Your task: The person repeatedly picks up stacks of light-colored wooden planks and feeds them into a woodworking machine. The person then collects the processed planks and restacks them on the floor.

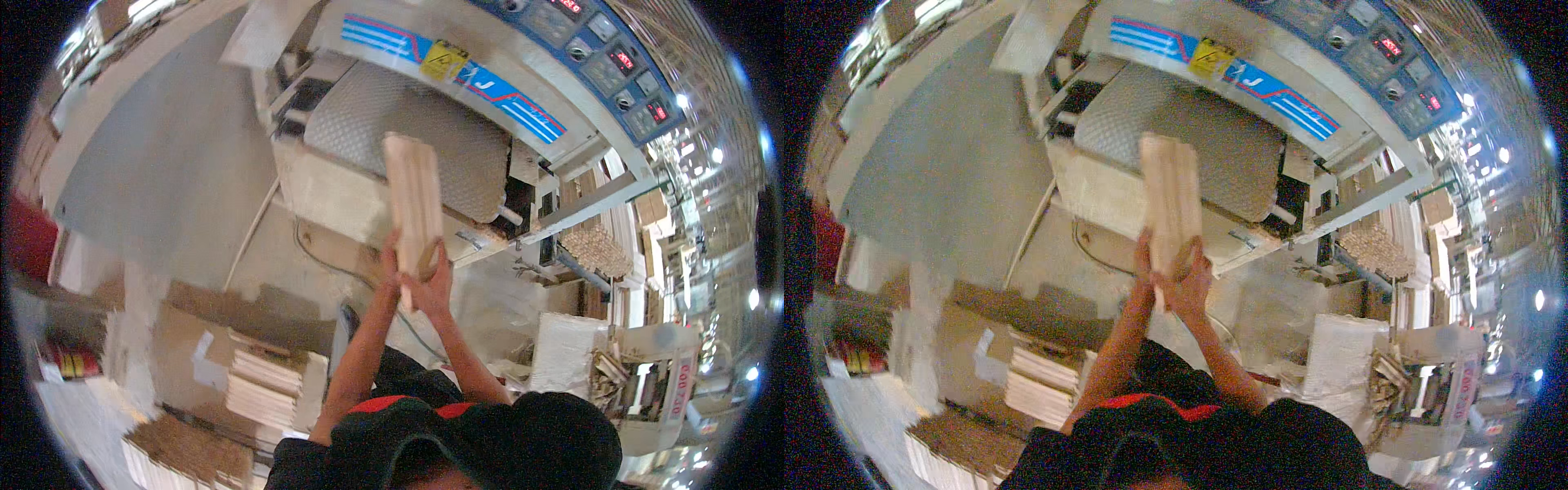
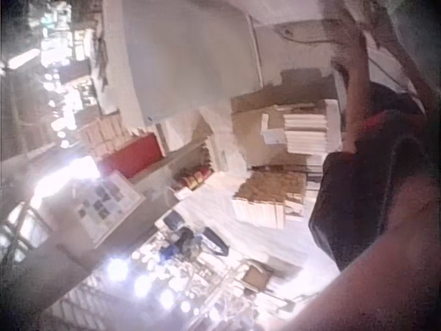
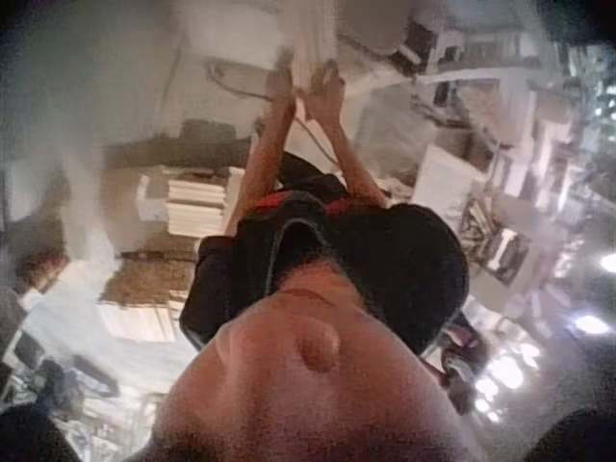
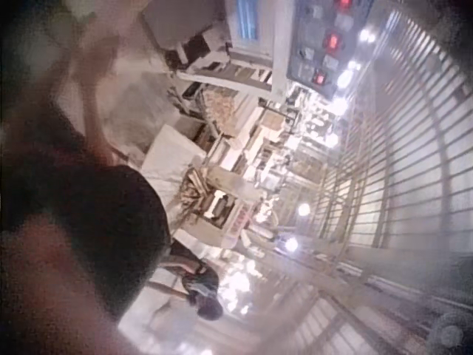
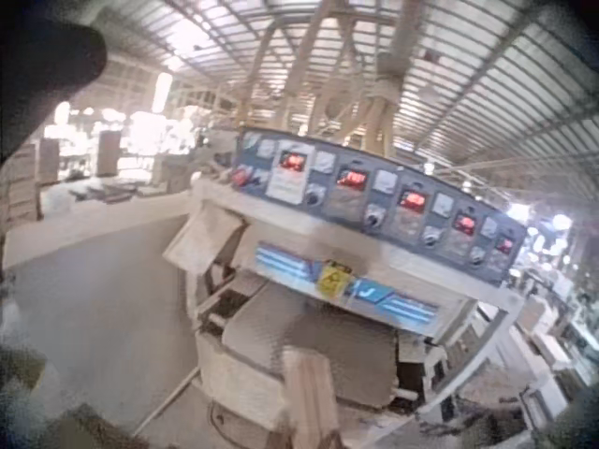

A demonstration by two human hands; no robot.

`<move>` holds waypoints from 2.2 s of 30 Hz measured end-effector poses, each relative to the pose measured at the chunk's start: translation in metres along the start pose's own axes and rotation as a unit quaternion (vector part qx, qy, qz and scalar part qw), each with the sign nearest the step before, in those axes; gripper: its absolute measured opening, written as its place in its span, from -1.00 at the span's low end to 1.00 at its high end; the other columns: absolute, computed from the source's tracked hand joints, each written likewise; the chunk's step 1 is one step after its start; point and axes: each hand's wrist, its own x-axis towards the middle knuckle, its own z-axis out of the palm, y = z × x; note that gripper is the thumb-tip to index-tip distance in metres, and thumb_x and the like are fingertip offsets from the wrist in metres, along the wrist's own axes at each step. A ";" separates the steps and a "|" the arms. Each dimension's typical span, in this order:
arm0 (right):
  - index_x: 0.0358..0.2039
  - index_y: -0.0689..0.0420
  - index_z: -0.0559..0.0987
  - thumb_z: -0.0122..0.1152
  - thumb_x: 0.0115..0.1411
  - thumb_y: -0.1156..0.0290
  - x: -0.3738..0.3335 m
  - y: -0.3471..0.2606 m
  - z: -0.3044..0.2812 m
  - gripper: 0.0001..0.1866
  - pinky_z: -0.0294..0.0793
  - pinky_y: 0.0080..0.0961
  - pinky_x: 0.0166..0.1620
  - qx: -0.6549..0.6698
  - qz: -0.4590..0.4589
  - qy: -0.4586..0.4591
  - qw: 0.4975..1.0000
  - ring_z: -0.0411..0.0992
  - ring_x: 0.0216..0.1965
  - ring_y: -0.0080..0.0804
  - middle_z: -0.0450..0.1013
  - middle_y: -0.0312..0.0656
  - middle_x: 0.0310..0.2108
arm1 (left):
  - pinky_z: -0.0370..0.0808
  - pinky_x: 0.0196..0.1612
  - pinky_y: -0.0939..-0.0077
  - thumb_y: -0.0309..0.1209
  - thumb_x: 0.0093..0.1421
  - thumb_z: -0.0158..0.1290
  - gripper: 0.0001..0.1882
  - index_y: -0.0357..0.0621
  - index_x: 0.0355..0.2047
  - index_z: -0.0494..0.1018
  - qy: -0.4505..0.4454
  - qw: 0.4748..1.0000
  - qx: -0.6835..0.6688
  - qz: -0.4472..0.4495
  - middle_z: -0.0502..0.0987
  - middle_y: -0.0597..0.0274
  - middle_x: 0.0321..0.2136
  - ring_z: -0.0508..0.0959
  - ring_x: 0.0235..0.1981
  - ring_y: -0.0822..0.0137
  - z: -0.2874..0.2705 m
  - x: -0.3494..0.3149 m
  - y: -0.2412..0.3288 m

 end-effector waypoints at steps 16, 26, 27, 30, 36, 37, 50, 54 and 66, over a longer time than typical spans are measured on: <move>0.33 0.21 0.00 0.33 -0.27 -0.30 0.313 0.026 0.018 0.29 0.08 0.20 0.17 -0.250 0.290 0.106 0.918 0.01 0.24 0.32 0.01 0.41 0.20 | 0.32 0.16 0.20 0.20 0.31 -0.45 -0.19 -0.27 0.26 0.05 0.122 0.985 0.119 0.034 0.26 0.01 0.18 0.35 0.12 0.09 -0.040 0.248 -0.022; 0.31 0.26 0.02 0.16 -0.16 -0.43 0.360 0.075 0.029 0.25 -0.03 0.25 0.22 -0.309 0.202 0.134 0.920 -0.07 0.28 0.34 -0.01 0.35 0.26 | 0.33 0.12 0.07 0.23 0.24 -0.25 -0.16 -0.33 0.19 0.10 0.254 0.967 0.006 -0.033 0.31 -0.09 0.08 0.39 0.05 -0.02 -0.046 0.252 -0.011; 0.31 0.26 0.04 0.15 -0.15 -0.44 0.362 0.081 0.022 0.24 -0.04 0.26 0.22 -0.312 0.183 0.144 0.921 -0.07 0.28 0.34 0.00 0.34 0.25 | 0.34 0.09 0.04 0.21 0.23 -0.22 -0.18 -0.31 0.18 0.12 0.274 0.961 0.006 -0.037 0.32 -0.09 0.05 0.40 0.04 -0.02 -0.049 0.247 -0.016; 0.27 0.25 0.11 0.14 -0.13 -0.42 0.366 0.066 0.015 0.18 -0.03 0.24 0.22 -0.326 0.169 0.141 0.920 -0.04 0.27 0.32 0.04 0.30 0.24 | 0.38 0.01 -0.01 0.16 0.22 -0.13 -0.27 -0.22 0.13 0.18 0.312 0.949 0.022 -0.028 0.36 -0.05 0.00 0.44 -0.03 0.00 -0.082 0.194 -0.010; 0.20 0.26 0.21 0.17 -0.04 -0.24 0.383 0.055 0.058 -0.02 0.09 0.10 0.18 -0.382 0.082 0.103 0.914 0.08 0.20 0.19 0.15 0.23 0.17 | 0.43 -0.14 0.13 0.08 0.21 -0.08 -0.44 -0.14 -0.04 0.35 0.437 0.883 0.049 0.162 0.47 0.03 -0.15 0.49 -0.19 0.08 -0.213 -0.009 0.064; 0.19 0.26 0.23 0.18 -0.03 -0.20 0.379 0.059 0.056 -0.05 0.11 0.08 0.17 -0.389 0.063 0.098 0.914 0.10 0.19 0.17 0.17 0.22 0.16 | 0.45 -0.18 0.16 0.07 0.21 -0.08 -0.46 -0.13 -0.06 0.36 0.479 0.855 0.034 0.193 0.49 0.05 -0.21 0.50 -0.23 0.10 -0.221 -0.051 0.071; 0.00 0.28 0.45 0.29 0.13 0.26 0.037 0.150 0.306 -0.51 0.43 -0.29 0.00 -0.171 -0.455 -0.283 0.827 0.42 -0.03 -0.16 0.44 -0.01 -0.03 | 0.43 -0.12 0.28 -0.15 0.29 -0.16 -0.46 -0.12 0.21 0.15 0.634 0.538 -0.179 0.525 0.44 0.07 -0.05 0.49 -0.23 0.21 -0.350 -0.493 -0.014; -0.05 0.25 0.50 0.31 0.11 0.43 -0.218 0.160 0.391 -0.61 0.45 -0.56 -0.22 -0.079 -0.195 -0.668 0.714 0.44 -0.30 -0.52 0.50 -0.22 -0.35 | 0.35 0.14 0.13 -0.19 0.30 -0.15 -0.43 -0.10 0.26 0.06 0.558 0.475 -0.306 0.607 0.26 -0.01 0.12 0.38 0.05 0.04 -0.471 -0.515 -0.053; -0.06 0.37 0.39 0.31 0.10 0.17 -0.451 0.271 0.595 -0.43 0.50 -0.58 -0.45 -0.255 -0.114 -0.734 0.619 0.46 -0.49 -0.48 0.47 -0.08 -0.34 | 0.38 -0.02 0.25 -0.16 0.27 -0.08 -0.53 -0.12 0.11 0.24 0.562 0.462 -0.332 0.601 0.29 0.13 0.09 0.36 -0.12 0.26 -0.584 -0.573 0.024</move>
